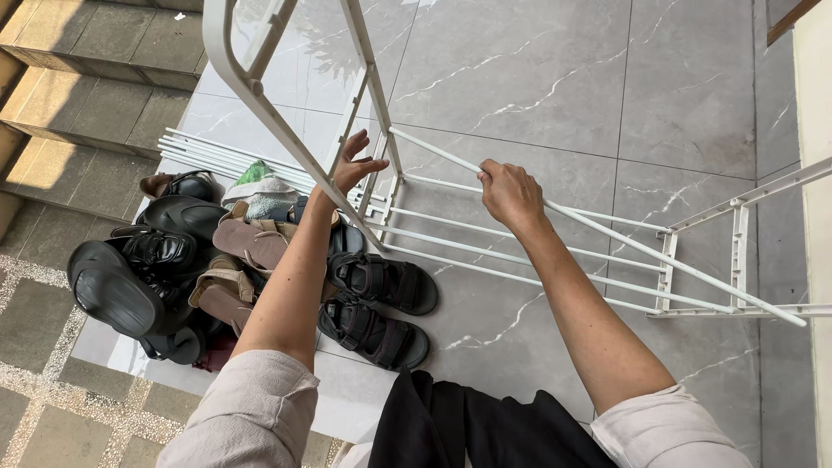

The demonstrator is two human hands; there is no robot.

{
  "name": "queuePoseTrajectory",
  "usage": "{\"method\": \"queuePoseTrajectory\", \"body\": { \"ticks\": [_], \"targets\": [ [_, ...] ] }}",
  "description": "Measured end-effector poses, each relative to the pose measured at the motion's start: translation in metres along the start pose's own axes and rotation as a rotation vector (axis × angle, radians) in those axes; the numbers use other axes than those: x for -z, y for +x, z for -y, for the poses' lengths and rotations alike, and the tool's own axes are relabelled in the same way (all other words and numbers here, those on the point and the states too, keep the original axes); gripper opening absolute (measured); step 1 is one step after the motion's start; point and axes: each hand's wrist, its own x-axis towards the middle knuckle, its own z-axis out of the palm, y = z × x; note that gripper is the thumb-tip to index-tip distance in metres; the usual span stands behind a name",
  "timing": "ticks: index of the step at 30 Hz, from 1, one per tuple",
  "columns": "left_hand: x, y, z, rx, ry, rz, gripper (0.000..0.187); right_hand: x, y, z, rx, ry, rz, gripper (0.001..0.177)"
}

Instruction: The person assembles a white plastic drying rack by inserting horizontal rods into the vertical frame slots. The person sits on the floor, picks up rods one by one, and slides them into place to form the rack's shelves.

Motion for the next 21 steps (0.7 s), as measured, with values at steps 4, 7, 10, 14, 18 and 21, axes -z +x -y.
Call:
{"method": "queuePoseTrajectory", "body": {
  "ticks": [4,7,10,14,18,21],
  "targets": [
    [-0.016,0.022,0.008,-0.019,-0.042,0.036,0.095,-0.010,0.017,-0.011,-0.024,-0.038,0.055,0.024],
    [-0.017,0.024,0.018,-0.125,-0.091,0.110,0.089,-0.021,0.025,-0.017,0.030,-0.076,0.041,0.024],
    [-0.013,0.024,0.026,-0.065,-0.011,0.082,0.081,-0.024,0.029,-0.019,0.060,-0.075,0.022,0.023],
    [-0.010,0.019,0.034,-0.097,0.014,0.057,0.079,-0.021,0.028,-0.016,0.040,-0.014,0.064,0.024],
    [-0.008,0.010,0.039,-0.133,-0.023,0.048,0.078,-0.023,0.023,-0.021,0.081,0.006,0.063,0.024],
    [-0.008,0.006,0.034,-0.139,0.013,0.035,0.075,-0.028,0.024,-0.028,0.107,0.023,0.049,0.024]
  ]
}}
